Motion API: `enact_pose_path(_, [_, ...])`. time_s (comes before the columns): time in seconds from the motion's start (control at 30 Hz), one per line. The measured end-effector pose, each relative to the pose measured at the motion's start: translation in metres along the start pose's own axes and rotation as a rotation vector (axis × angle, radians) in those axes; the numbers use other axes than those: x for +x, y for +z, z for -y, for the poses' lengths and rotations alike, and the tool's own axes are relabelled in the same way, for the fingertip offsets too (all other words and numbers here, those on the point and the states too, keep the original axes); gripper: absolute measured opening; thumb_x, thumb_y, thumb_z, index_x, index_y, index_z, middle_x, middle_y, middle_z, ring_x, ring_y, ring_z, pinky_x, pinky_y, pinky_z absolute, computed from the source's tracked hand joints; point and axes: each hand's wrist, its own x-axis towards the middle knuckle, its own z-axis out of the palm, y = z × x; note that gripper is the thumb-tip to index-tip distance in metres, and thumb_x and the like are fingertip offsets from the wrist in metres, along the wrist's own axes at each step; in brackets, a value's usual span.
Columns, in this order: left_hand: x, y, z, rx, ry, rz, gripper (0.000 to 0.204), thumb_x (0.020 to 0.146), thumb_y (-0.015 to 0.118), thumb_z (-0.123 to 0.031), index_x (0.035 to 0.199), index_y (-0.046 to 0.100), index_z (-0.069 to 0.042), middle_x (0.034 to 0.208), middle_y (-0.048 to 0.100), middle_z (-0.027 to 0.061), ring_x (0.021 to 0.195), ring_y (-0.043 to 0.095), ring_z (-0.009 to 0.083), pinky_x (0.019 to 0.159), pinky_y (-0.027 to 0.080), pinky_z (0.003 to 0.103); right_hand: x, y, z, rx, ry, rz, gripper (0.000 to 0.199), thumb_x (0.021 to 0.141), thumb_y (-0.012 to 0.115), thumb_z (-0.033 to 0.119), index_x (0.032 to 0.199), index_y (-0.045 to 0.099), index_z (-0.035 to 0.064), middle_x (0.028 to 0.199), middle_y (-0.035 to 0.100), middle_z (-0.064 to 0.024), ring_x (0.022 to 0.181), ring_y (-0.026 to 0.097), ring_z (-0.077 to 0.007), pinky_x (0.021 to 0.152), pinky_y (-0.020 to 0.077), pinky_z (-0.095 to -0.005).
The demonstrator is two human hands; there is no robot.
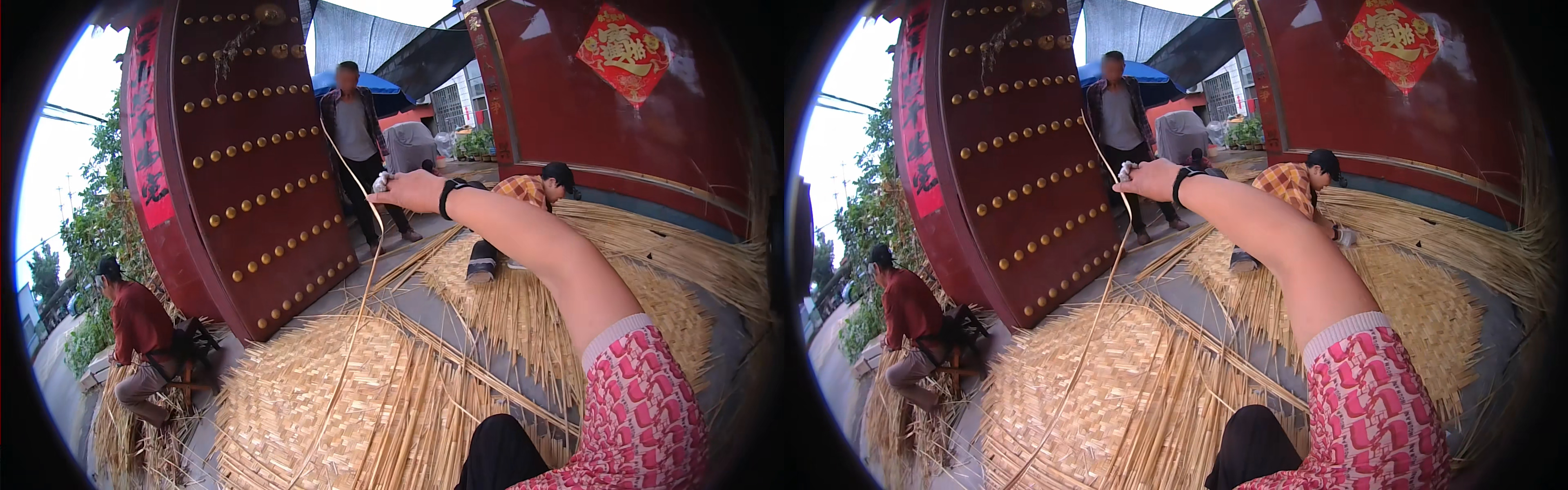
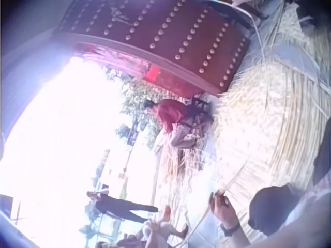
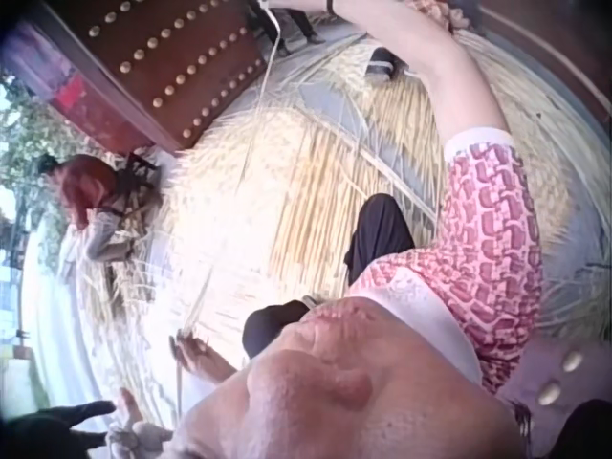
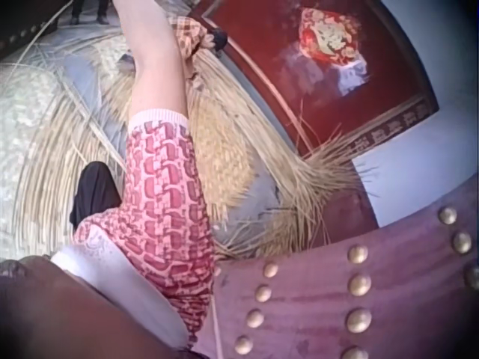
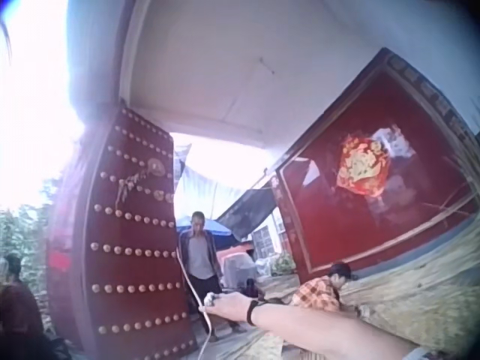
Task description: Weaving thin strips of bamboo into a large circular mat.
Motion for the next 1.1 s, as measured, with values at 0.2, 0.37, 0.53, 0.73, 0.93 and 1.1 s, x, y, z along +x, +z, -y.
enact_pose_path(0.2, [0.021,0.059,-0.025,-0.286,-0.245,0.138,0.027,0.099,0.053,-0.016,0.119,0.056,0.003,0.091,0.068,0.0096,0.063,0.046,0.0084,0.055,0.035,0.020,0.075,-0.041,0.081,0.826,0.061,-0.111,0.083,0.083,0.059,0.010,0.153,0.015,0.0047,0.148,0.035,-0.0296,0.137,0.037,-0.0406,0.113,0.0330,-0.0407])
enact_pose_path(0.37, [0.051,0.120,-0.015,-0.301,-0.297,0.409,0.024,0.099,0.056,-0.017,0.111,0.062,0.002,0.087,0.070,0.0088,0.057,0.044,0.0071,0.052,0.035,0.020,0.120,-0.114,0.179,1.176,-0.049,-0.117,0.098,0.084,0.067,0.024,0.153,0.001,0.0047,0.134,0.051,-0.0251,0.128,0.048,-0.0386,0.108,0.0378,-0.0384])
enact_pose_path(0.53, [0.069,0.177,0.012,-0.313,-0.303,0.616,0.028,0.097,0.057,-0.012,0.121,0.059,0.002,0.098,0.070,0.0114,0.077,0.067,0.0126,0.054,0.041,0.020,0.148,-0.219,0.239,1.282,-0.368,-0.216,0.103,0.081,0.071,0.020,0.147,-0.003,-0.0069,0.124,0.059,-0.0238,0.117,0.057,-0.0364,0.100,0.0443,-0.0382])
enact_pose_path(0.73, [0.028,0.220,0.034,-0.524,-0.490,0.744,0.028,0.097,0.058,-0.012,0.121,0.058,0.002,0.092,0.066,0.0071,0.078,0.066,0.0130,0.055,0.046,0.024,0.165,-0.306,0.253,1.370,-0.456,-0.376,0.089,0.082,0.067,0.024,0.143,0.013,-0.0136,0.123,0.057,-0.0270,0.123,0.051,-0.0371,0.108,0.0354,-0.0393])
enact_pose_path(0.93, [0.000,0.215,0.023,-0.567,-0.586,0.725,0.027,0.100,0.053,-0.015,0.123,0.056,-0.001,0.081,0.062,0.0046,0.059,0.049,0.0085,0.054,0.043,0.023,0.159,-0.283,0.274,1.235,-0.365,-0.388,0.075,0.081,0.062,0.008,0.136,0.014,-0.0092,0.125,0.049,-0.0334,0.119,0.053,-0.0381,0.101,0.0418,-0.0418])
enact_pose_path(1.1, [0.001,0.217,0.032,-0.503,-0.561,0.706,0.026,0.100,0.052,-0.012,0.124,0.056,-0.003,0.084,0.062,0.0056,0.060,0.050,0.0087,0.054,0.041,0.022,0.150,-0.258,0.262,1.317,-0.289,-0.341,0.086,0.082,0.062,0.008,0.148,0.009,-0.0071,0.134,0.044,-0.0339,0.122,0.052,-0.0391,0.104,0.0418,-0.0369])
